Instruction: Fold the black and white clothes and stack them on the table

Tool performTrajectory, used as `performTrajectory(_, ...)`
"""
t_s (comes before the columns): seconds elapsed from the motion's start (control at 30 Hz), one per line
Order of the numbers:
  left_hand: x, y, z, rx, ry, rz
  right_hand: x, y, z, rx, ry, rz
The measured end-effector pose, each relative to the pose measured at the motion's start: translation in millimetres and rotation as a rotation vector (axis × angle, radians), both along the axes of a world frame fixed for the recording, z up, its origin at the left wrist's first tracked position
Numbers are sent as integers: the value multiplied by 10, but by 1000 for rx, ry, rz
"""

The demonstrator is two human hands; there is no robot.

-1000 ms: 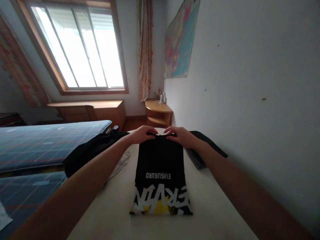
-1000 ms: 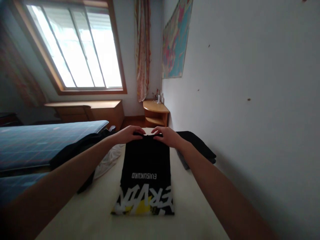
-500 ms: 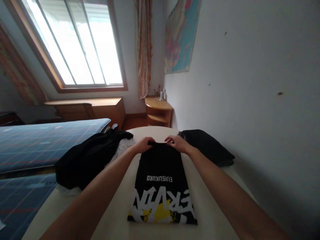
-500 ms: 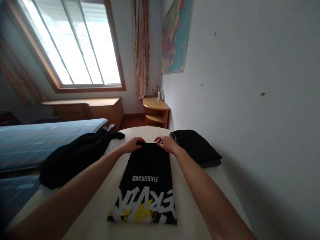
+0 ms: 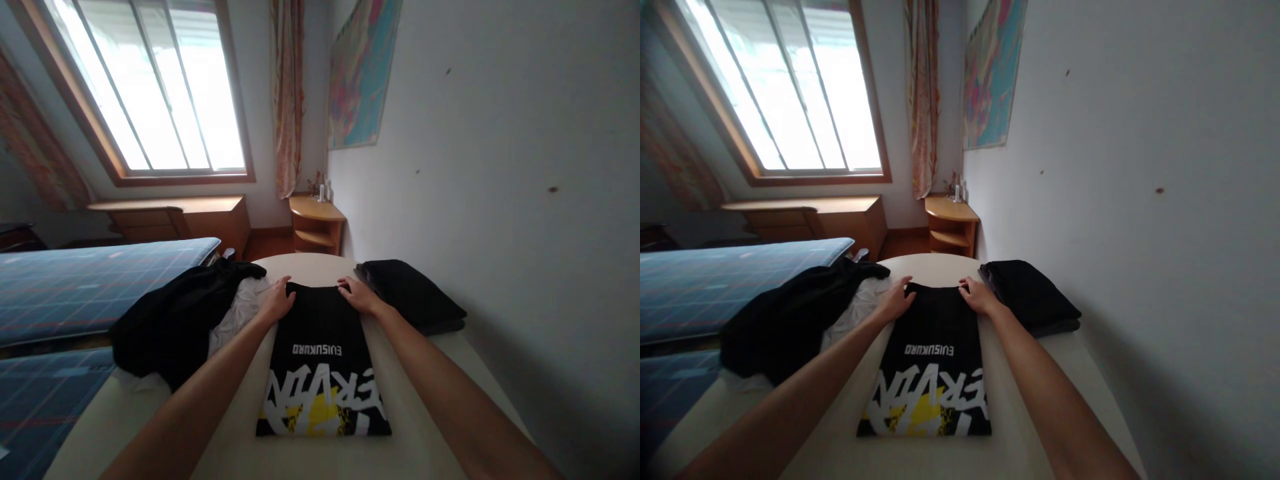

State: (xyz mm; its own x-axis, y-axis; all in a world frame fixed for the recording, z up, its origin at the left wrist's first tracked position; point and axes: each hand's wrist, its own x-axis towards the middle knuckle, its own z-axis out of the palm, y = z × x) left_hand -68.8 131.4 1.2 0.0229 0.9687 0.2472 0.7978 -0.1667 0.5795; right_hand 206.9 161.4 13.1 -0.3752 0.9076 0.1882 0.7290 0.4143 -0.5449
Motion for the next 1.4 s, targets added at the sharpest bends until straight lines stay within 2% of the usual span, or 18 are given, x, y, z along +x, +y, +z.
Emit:
performTrajectory(0.17, -27, -11, 0, -58, -6, 51, 11, -21, -58, 35, 18, -23)
performTrajectory(0.3, 15, -57, 71, -39, -1, 66, -36, -47, -79, 115, 46, -66)
performTrajectory(0.53, 18, -102, 120, -25, 20, 84, -100, -108, 34, 219, 74, -43)
performTrajectory(0.63, 17, -126, 113, -18, 37, 124, -128, -139, 53, 240, 55, -96)
performTrajectory(0.77, 102, -310, 133, 62, 81, 120, -263, -359, 80, 261, 12, -140)
performTrajectory(0.83, 170, -471, 122, 126, 129, 45, -378, -601, 110, 260, -16, -80)
performTrajectory(0.9, 222, -649, 69, 147, 216, -83, -490, -917, 133, 214, -87, 68)
performTrajectory(1.0, 226, -873, -63, 45, 373, -206, -575, -1392, 121, 75, -157, 233)
performTrajectory(1.07, 183, -962, -134, -33, 451, -170, -560, -1611, 94, -3, -213, 329)
performTrajectory(1.13, 131, -1011, -158, -77, 498, -74, -506, -1725, 80, -34, -258, 358)
performTrajectory(1.23, 85, -1087, -120, -61, 504, 47, -402, -1787, 107, -36, -281, 306)
performTrajectory(1.3, 85, -1178, -90, 16, 474, -1, -337, -1834, 146, -27, -284, 320)
performTrajectory(1.4, 110, -1371, -72, 63, 425, -210, -248, -1970, 200, 9, -274, 487)
